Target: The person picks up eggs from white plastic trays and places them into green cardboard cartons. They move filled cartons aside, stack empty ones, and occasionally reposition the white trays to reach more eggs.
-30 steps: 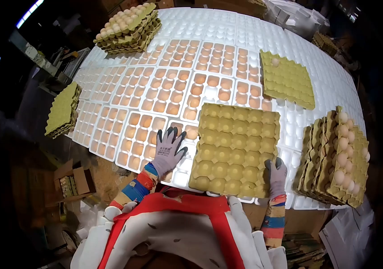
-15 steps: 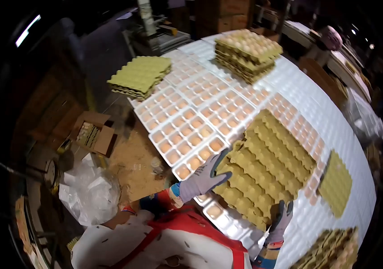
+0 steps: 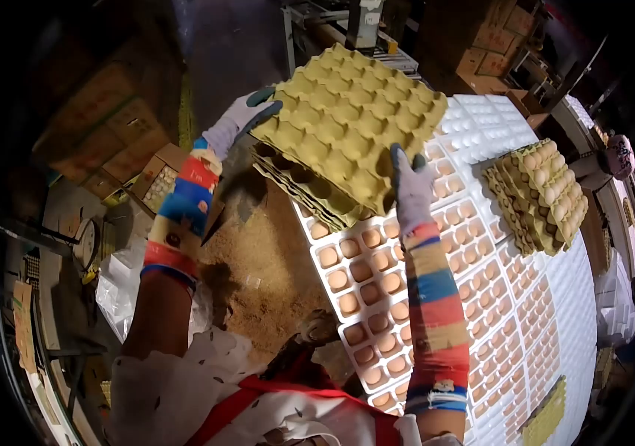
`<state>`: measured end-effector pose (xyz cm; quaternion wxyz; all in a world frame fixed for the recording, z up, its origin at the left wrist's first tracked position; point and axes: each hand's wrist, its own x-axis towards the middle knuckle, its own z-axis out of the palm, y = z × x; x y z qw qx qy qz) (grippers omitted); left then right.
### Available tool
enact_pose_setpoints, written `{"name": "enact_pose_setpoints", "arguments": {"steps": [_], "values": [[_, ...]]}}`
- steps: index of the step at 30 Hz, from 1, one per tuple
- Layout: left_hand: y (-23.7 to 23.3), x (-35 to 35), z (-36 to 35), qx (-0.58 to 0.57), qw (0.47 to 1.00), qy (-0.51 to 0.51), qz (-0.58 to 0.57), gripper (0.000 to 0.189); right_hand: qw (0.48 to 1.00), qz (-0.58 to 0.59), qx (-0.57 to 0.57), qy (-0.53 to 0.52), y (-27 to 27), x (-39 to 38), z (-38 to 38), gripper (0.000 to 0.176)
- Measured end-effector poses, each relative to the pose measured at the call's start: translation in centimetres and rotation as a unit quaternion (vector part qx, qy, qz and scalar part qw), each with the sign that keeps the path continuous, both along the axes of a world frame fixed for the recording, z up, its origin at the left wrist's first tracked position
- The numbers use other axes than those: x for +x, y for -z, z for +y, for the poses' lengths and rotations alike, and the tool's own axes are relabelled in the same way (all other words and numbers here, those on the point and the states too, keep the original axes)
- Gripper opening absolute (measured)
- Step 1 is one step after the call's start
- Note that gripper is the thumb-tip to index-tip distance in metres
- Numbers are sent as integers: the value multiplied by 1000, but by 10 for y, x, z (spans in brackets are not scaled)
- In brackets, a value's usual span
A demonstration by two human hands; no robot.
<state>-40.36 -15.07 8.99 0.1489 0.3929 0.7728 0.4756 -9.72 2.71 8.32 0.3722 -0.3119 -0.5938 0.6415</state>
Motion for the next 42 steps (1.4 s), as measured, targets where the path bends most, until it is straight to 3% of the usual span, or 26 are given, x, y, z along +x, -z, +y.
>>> {"name": "enact_pose_setpoints", "arguments": {"steps": [1,3,5,7,9,11,13,15,17,18,20,21,23,25,27,28,29,30,31,33,35,36,39,42], "values": [[19,-25,6,-36,999,7,18,61,997,-72,38,-3,22,-14,14,38],[42,-32,2,-103,992,-2,-79,64,951,-258,167,-36,23,-22,-2,51],[82,-49,-3,-82,992,95,22,65,897,-357,255,-47,80,-23,3,65],[74,-27,-18,-63,989,118,-63,63,912,-346,210,-73,80,-17,-16,71],[50,0,-24,46,954,181,-233,58,912,-378,143,-66,52,-15,-37,71],[68,-11,-22,88,948,206,-226,54,921,-360,145,-32,70,-17,-41,69],[74,-13,-19,41,940,180,-288,51,920,-356,150,-67,103,-20,-27,71],[74,-10,-16,46,945,137,-292,48,939,-317,73,-117,99,-16,-18,74],[122,-60,-15,-8,957,107,-269,49,944,-307,78,-95,87,1,-23,71],[124,-87,-33,4,941,186,-282,50,955,-259,113,-92,92,16,-23,65],[109,-71,-25,-67,993,83,46,52,947,-248,198,-40,84,69,-43,61],[99,-42,-11,-102,909,-121,387,52,941,-249,230,-17,80,98,-54,60],[58,25,-7,28,963,-29,266,52,937,-278,210,11,65,174,-79,59],[41,122,-3,47,975,106,189,49,885,-346,277,143,90,256,-108,60],[83,195,-4,62,958,249,127,55,811,-446,243,289,100,346,-140,62],[93,235,-8,17,912,297,284,62,770,-465,219,378,100,392,-157,61],[99,274,-11,-23,838,331,434,68,697,-534,164,449,95,435,-171,59],[102,312,-10,-62,827,385,404,73,595,-617,180,482,120,491,-191,58],[105,346,-5,-101,813,435,374,78,542,-605,104,575,107,524,-206,57],[115,390,-4,-127,793,478,355,79,396,-753,23,524,106,584,-237,62],[127,418,-1,-159,763,501,375,81,433,-678,-116,582,140,635,-242,68],[137,426,1,-171,755,504,382,81,499,-655,-150,546,158,645,-242,72],[139,436,0,-180,750,492,404,80,454,-742,-140,472,156,608,-219,75],[137,439,1,-149,756,489,409,78,492,-692,-114,517,168,615,-225,72]]}}
